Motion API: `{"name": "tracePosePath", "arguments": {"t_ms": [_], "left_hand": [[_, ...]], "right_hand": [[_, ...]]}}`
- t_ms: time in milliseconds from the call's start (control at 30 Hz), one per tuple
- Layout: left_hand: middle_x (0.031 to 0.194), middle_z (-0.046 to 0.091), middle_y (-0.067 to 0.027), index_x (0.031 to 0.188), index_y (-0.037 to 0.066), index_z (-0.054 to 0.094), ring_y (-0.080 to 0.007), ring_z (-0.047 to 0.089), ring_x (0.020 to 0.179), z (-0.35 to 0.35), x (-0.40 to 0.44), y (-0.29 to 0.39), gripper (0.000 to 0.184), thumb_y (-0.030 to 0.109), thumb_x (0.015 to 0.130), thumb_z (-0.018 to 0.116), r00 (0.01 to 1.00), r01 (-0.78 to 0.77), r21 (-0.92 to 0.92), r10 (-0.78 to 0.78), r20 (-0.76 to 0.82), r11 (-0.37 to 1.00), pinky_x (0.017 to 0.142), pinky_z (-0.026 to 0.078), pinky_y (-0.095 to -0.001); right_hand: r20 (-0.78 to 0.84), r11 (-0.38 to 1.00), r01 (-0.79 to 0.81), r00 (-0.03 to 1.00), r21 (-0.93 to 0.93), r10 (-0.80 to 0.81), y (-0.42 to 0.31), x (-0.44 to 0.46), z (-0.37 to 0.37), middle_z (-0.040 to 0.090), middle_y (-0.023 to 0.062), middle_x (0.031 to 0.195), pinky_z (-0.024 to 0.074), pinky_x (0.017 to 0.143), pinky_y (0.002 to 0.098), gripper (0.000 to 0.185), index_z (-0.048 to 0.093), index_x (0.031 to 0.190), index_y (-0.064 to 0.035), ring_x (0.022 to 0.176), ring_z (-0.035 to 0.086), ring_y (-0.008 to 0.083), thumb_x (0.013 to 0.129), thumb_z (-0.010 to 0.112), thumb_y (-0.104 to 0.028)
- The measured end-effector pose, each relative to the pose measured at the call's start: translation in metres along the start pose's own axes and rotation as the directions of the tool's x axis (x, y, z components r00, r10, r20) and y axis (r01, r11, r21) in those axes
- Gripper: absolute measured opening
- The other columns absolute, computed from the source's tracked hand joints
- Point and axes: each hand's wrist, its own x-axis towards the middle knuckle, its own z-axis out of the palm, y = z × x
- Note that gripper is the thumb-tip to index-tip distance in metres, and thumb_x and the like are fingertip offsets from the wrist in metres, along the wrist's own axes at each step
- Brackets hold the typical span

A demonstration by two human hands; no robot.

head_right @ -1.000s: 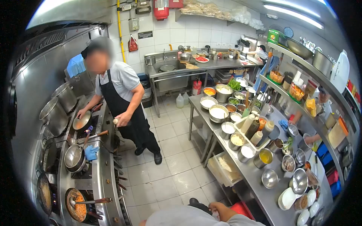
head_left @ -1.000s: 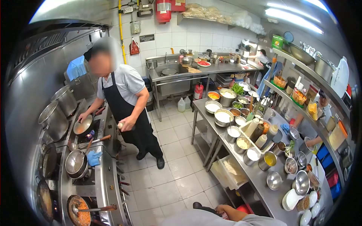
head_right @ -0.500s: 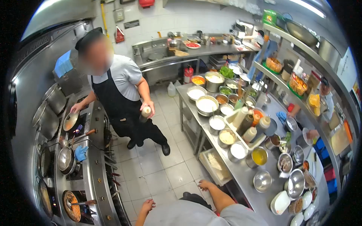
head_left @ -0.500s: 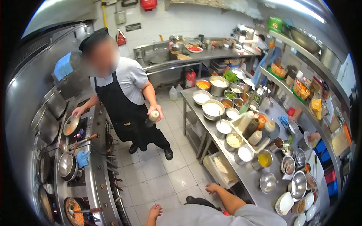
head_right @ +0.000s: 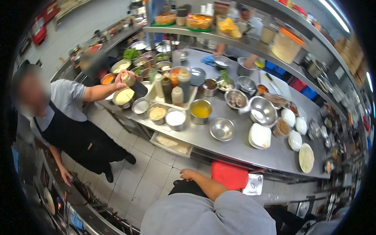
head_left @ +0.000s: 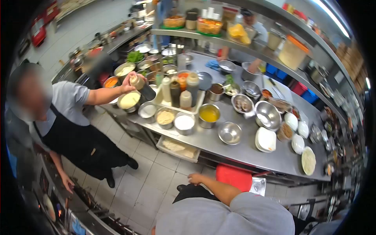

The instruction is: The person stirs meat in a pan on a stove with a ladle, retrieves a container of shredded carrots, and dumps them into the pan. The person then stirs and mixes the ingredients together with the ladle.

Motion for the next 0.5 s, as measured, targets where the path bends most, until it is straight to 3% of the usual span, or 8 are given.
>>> {"name": "tracePosePath", "arguments": {"t_ms": [133, 200, 233, 333, 400, 433, 500], "left_hand": [[0.093, 0.064, -0.0109, 0.121, 0.008, 0.049, -0.0244, 0.063, 0.082, -0.013, 0.004, 0.06, 0.038, 0.028, 0.089, 0.054, 0.998, 0.032, 0.054, -0.035, 0.048, 0.998, 0.062, 0.051, -0.0359], [0.093, 0.063, -0.0108, 0.122, 0.009, 0.047, -0.025, 0.063, 0.08, -0.01, 0.003, 0.099, 0.038, 0.027, 0.09, 0.053, 0.999, 0.004, 0.053, -0.007, 0.051, 0.999, 0.059, 0.051, -0.0366], [0.093, 0.063, -0.0108, 0.123, 0.009, 0.047, -0.0252, 0.063, 0.079, -0.006, 0.004, 0.118, 0.037, 0.027, 0.09, 0.052, 0.999, -0.013, 0.051, 0.01, 0.051, 0.999, 0.058, 0.052, -0.037], [0.096, 0.062, -0.0114, 0.124, 0.009, 0.045, -0.0247, 0.063, 0.076, 0.007, 0.009, 0.161, 0.038, 0.026, 0.09, 0.052, 0.996, -0.057, 0.053, 0.054, 0.069, 0.997, 0.056, 0.052, -0.0363], [0.099, 0.061, -0.012, 0.125, 0.008, 0.045, -0.0239, 0.063, 0.074, 0.018, 0.011, 0.183, 0.04, 0.026, 0.09, 0.052, 0.994, -0.086, 0.039, 0.083, 0.069, 0.996, 0.056, 0.052, -0.0353], [0.098, 0.062, -0.0117, 0.126, 0.007, 0.044, -0.0234, 0.063, 0.073, 0.025, 0.007, 0.192, 0.04, 0.025, 0.09, 0.052, 0.991, -0.107, 0.04, 0.103, 0.086, 0.993, 0.055, 0.052, -0.0345], [0.098, 0.062, -0.0114, 0.127, 0.007, 0.044, -0.0228, 0.063, 0.072, 0.034, 0.002, 0.191, 0.04, 0.023, 0.09, 0.051, 0.988, -0.132, 0.028, 0.129, 0.088, 0.991, 0.055, 0.052, -0.0337]], "right_hand": [[-0.084, 0.989, -0.136, 0.987, 0.048, 0.14, 0.081, -0.038, 0.017, 0.063, 0.0107, 0.07, 0.0505, 0.046, 0.0361, 0.047, 0.053, 0.125, -0.0107, 0.052, 0.059, 0.0193, 0.08, 0.058, -0.023], [-0.131, 0.979, -0.146, 0.983, -0.144, 0.127, 0.131, -0.044, 0.025, 0.061, 0.0096, 0.064, 0.0492, 0.044, 0.0368, 0.038, 0.057, 0.116, -0.0081, 0.052, 0.059, 0.0201, 0.081, 0.054, -0.023], [-0.136, 0.979, -0.154, 0.981, -0.135, 0.135, 0.143, -0.053, 0.024, 0.061, 0.0096, 0.064, 0.0492, 0.044, 0.0368, 0.038, 0.057, 0.116, -0.0081, 0.052, 0.059, 0.0201, 0.081, 0.054, -0.023], [-0.019, 0.949, -0.286, 0.958, -0.136, 0.286, 0.17, -0.074, 0.025, 0.062, 0.0086, 0.066, 0.0483, 0.043, 0.0364, 0.03, 0.059, 0.105, -0.0058, 0.053, 0.059, 0.02, 0.082, 0.051, -0.025], [-0.046, 0.955, -0.288, 0.955, 0.078, 0.292, 0.178, -0.076, 0.028, 0.061, 0.008, 0.068, 0.0479, 0.043, 0.0356, 0.026, 0.058, 0.097, -0.0054, 0.053, 0.059, 0.019, 0.084, 0.051, -0.027], [-0.046, 0.957, -0.281, 0.958, 0.071, 0.284, 0.173, -0.077, 0.026, 0.061, 0.008, 0.068, 0.0479, 0.043, 0.0356, 0.026, 0.058, 0.097, -0.0054, 0.053, 0.059, 0.019, 0.084, 0.051, -0.027], [-0.106, 0.955, -0.247, 0.958, 0.166, 0.266, 0.156, -0.08, 0.02, 0.063, 0.0076, 0.07, 0.0476, 0.042, 0.0331, 0.029, 0.058, 0.108, -0.0085, 0.053, 0.058, 0.0167, 0.086, 0.051, -0.026]]}}
